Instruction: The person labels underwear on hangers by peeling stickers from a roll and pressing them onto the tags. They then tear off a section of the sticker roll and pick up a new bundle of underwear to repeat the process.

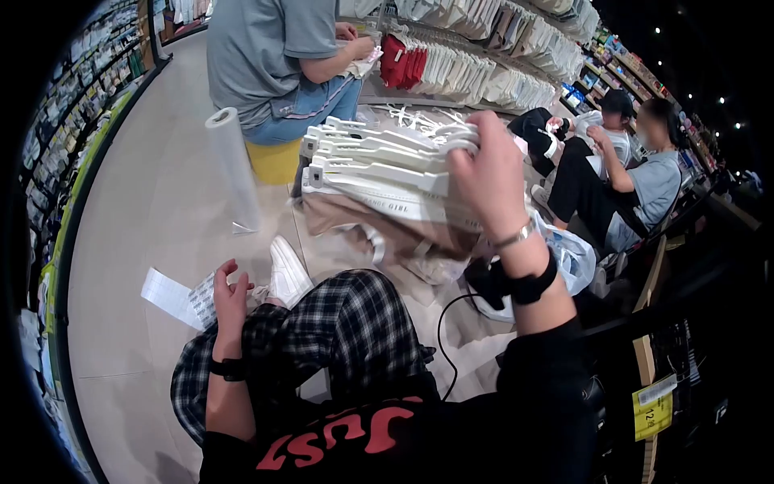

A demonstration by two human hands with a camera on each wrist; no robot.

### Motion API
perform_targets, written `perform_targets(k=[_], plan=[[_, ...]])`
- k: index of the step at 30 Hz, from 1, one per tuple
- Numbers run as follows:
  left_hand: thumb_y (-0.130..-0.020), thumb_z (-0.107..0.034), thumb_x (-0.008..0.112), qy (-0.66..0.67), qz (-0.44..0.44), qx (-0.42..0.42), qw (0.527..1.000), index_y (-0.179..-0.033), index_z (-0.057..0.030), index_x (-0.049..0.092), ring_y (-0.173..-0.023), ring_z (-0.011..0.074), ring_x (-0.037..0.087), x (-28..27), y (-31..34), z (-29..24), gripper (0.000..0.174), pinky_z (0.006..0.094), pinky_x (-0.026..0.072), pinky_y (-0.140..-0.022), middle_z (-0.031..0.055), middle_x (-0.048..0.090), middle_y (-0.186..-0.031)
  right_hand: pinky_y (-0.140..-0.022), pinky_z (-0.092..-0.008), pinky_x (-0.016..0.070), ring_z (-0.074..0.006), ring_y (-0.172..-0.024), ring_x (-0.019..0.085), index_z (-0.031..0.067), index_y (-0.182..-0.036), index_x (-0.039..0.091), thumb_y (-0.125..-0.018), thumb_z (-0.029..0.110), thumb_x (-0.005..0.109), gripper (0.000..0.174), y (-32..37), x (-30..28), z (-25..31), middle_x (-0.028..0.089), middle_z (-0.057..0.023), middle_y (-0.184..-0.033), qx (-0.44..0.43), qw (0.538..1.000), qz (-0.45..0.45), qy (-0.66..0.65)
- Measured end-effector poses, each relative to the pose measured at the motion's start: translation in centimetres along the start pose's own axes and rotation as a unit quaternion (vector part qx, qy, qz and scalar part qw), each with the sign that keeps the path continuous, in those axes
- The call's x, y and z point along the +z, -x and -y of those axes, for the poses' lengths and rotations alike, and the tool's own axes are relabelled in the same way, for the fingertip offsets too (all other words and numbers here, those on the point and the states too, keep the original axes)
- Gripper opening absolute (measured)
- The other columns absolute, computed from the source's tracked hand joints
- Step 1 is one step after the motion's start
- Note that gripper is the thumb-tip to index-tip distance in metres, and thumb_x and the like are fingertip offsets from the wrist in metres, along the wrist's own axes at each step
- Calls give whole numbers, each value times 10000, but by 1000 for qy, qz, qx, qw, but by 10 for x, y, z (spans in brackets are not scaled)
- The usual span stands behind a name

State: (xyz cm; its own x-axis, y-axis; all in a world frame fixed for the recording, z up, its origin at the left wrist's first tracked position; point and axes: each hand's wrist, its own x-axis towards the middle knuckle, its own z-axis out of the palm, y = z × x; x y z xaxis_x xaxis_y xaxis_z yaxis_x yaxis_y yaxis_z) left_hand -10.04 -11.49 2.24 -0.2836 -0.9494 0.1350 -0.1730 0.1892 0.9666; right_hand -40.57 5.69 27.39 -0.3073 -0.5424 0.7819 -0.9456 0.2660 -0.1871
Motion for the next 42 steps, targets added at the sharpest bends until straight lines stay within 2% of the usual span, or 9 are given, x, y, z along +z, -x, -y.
perform_targets(k=[8,11,15,18,24,33,36,37,42], plan=[[-805,-112,593,-16,-3,79,997,-1106,-21,515,-657,149,540,-3,6,-3,324,268,455,-637,107,537,-1046,-642,-412,456,-342,-694,568,62,-929,500,-697,39,578,246,-56,1,-32,559,-150,-738,-162,980,-60,97],[-799,-102,596,-22,-8,61,998,-1071,-24,532,-662,147,526,-6,5,-3,290,266,451,-630,101,540,-1034,-656,-413,457,-342,-700,574,57,-928,546,-705,64,593,228,-66,-10,-54,567,-149,-707,-110,986,-93,78],[-799,-98,594,-13,-5,77,997,-1053,-24,542,-665,147,523,-4,4,0,270,264,449,-627,95,545,-1014,-674,-418,459,-341,-707,586,43,-894,591,-727,90,584,173,-53,-16,-79,601,-159,-705,-20,986,40,161],[-797,-102,598,-20,-3,91,996,-1057,-24,543,-666,143,521,-1,4,6,277,263,447,-621,89,550,-1009,-673,-409,462,-342,-732,592,38,-905,586,-729,69,573,178,-39,-30,-86,605,-168,-736,5,986,-19,168],[-809,-56,587,56,55,22,997,-1100,-17,518,-677,94,523,2,10,-13,302,220,434,-621,67,551,-1030,-689,-426,473,-376,-762,585,3,-923,574,-719,13,538,208,1,-51,-39,600,-221,-788,-96,985,99,106],[-822,-52,567,23,74,8,997,-1118,-6,510,-686,97,557,5,12,-8,305,221,453,-632,75,565,-1016,-417,-231,408,-95,-506,530,25,-989,560,-802,-29,451,223,-2,-85,-49,574,-42,-697,68,983,157,62],[-824,-69,567,-5,75,9,997,-1108,-7,521,-696,113,576,10,11,-1,295,234,464,-637,82,584,-994,-427,-231,417,-102,-497,537,43,-996,568,-794,-32,436,253,-5,-83,-75,570,-44,-702,73,984,138,90],[-824,-75,568,-18,75,9,997,-1104,-8,526,-699,118,582,11,11,3,292,239,467,-639,84,590,-985,-651,-402,473,-369,-737,599,12,-959,550,-756,22,524,205,-6,-81,-72,610,-212,-760,107,982,138,79],[-812,-91,580,-28,84,3,996,-1090,-10,536,-704,135,589,14,10,12,293,256,475,-636,88,591,-964,-587,-365,476,-304,-655,621,39,-1006,544,-772,-5,497,243,5,-41,-119,589,-204,-690,175,956,223,74]])
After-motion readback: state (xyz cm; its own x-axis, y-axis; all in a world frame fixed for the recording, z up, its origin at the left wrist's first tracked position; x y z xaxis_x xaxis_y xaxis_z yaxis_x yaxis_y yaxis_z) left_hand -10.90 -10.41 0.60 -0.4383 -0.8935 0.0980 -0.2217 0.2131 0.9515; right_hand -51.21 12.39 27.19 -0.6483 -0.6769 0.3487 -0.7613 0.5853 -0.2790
